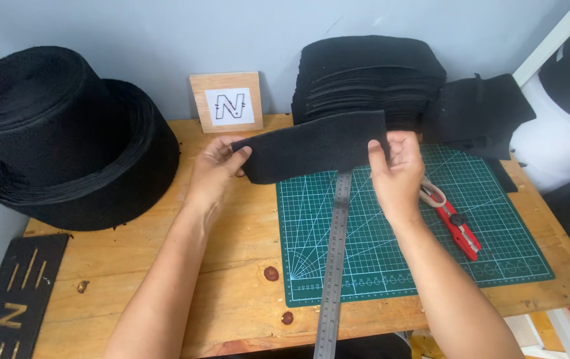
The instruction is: The person measures a piece of black fabric using a metal ruler and a cutting mat, then trims the edges with scissors. They fold the fabric and continue cutting to shape the material, handling the fabric and tools with both hands throughout the process.
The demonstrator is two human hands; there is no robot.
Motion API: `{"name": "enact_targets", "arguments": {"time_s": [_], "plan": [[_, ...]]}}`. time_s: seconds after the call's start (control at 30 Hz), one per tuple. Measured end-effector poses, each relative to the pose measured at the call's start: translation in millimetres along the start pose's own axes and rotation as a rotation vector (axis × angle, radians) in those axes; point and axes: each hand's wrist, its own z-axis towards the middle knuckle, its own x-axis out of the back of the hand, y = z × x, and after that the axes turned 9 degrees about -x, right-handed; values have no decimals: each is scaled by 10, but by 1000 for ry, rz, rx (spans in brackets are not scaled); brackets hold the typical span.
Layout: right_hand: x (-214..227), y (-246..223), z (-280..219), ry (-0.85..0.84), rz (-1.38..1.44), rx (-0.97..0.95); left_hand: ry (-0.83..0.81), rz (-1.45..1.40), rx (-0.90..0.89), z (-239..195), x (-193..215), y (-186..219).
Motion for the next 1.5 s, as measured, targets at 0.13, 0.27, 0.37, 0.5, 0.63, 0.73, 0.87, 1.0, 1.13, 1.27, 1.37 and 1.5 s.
{"name": "enact_targets", "arguments": {"time_s": [0.13,0.27,0.37,0.5,0.63,0.73,0.87,1.0,1.13,1.27,1.37,1.5], "plan": [[-36,35,-24,-38,7,-15,43,-31,-54,16,23,-46],[-19,37,-16,-82,12,-7,44,-39,-109,-20,-7,36],[-36,-46,-2,-90,49,52,21,-69,-156,101,36,-230],[-54,-152,-1,-78,114,181,28,-67,-344,3,-30,-113],[-18,-169,22,-86,122,254,48,14,-486,-7,-60,9],[31,-163,32,-74,26,331,50,54,-522,-7,-34,10],[74,43,23,-110,-62,274,99,111,-431,75,52,-161],[43,171,-1,-153,-59,150,133,77,-396,88,78,-107],[-10,198,40,-222,1,105,151,82,-395,76,73,-65],[-20,177,19,-223,75,9,127,63,-384,56,16,-47],[-14,133,13,-216,122,-15,115,59,-380,30,-21,-46],[-45,215,41,-212,144,-1,113,56,-375,33,7,-31]]}}
